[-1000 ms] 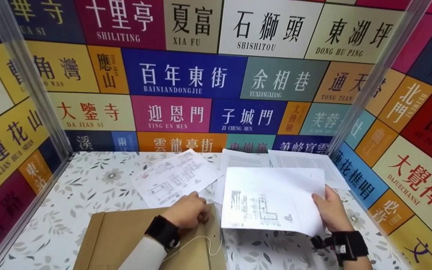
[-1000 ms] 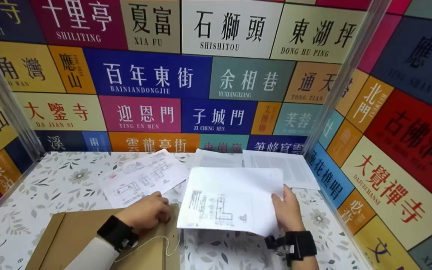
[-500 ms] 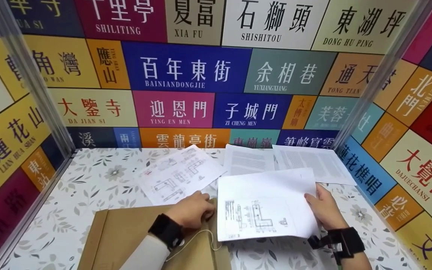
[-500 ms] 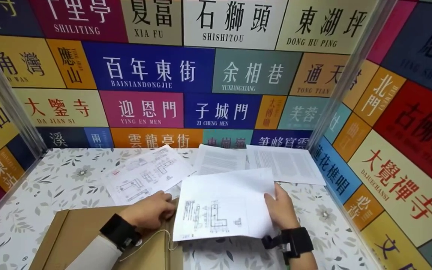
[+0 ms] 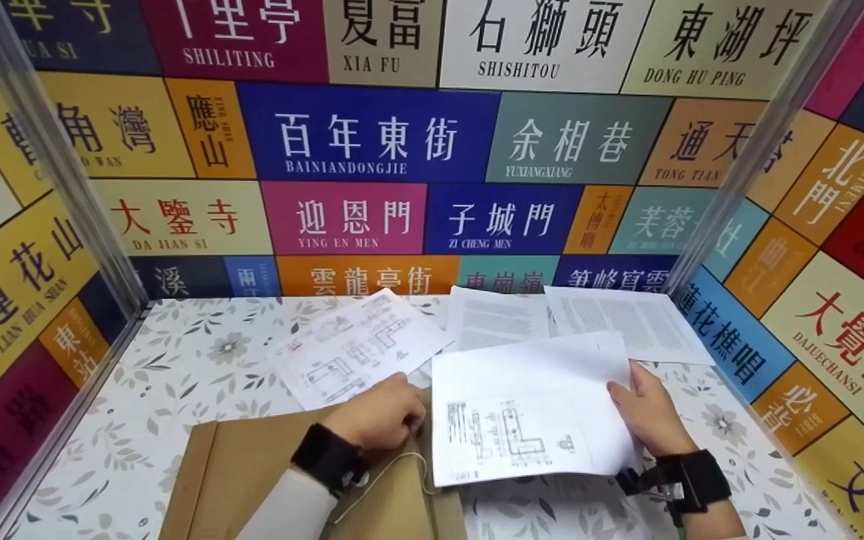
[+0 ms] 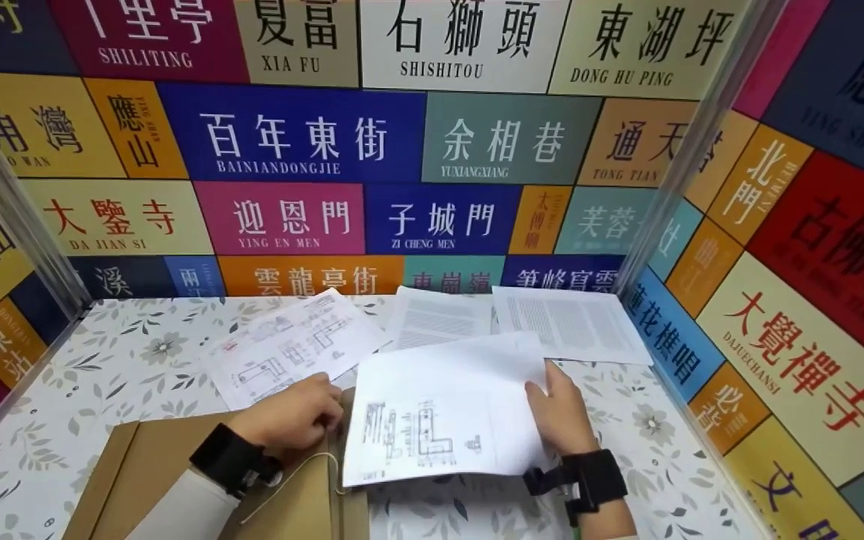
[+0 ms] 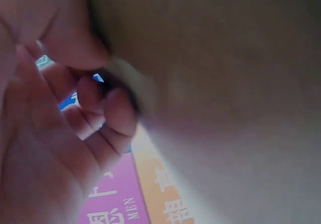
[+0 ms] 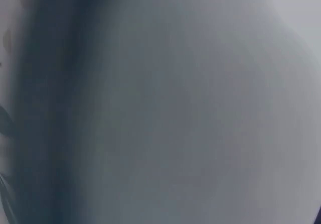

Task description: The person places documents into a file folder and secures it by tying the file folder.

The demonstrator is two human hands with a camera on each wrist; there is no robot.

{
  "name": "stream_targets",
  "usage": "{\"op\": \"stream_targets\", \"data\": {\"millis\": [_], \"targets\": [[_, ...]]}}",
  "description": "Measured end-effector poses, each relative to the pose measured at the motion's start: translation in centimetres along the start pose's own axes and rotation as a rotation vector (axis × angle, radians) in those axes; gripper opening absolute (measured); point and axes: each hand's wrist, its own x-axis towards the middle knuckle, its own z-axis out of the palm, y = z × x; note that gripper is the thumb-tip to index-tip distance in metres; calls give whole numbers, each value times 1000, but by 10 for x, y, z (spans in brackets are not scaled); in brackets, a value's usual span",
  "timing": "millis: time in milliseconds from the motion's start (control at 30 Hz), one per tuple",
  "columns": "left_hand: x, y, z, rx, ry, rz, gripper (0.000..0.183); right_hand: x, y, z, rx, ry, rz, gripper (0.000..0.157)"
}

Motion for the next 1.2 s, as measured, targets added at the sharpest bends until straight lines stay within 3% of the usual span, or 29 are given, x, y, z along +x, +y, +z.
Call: {"op": "stream_targets", "data": {"millis": [133,333,600,700,867,1033,1200], "targets": [[1,-1,-2,21,87,72,23,-1,1,-5,-63,35,-58,50],[3,-2,-3,-35,149,86,19,-4,-1,-10,-198,65,-173,49],[3,-2,-5,-114,194,110,17,-5,-4,-15,-386,148,-260,32],[3,-1,-5,-107,189,106,16,-6,-6,-18,-361,201,-276,31],[2,0,-6,-103,168,81,17,-6,-13,-21,-165,236,-266,39],[1,-1,-7,-89,201,69,20,-12,-19,-30,-83,120,-262,45],[0,-5,-7,-53,245,75,18,-20,-21,-45,-51,-138,-305,42]]}}
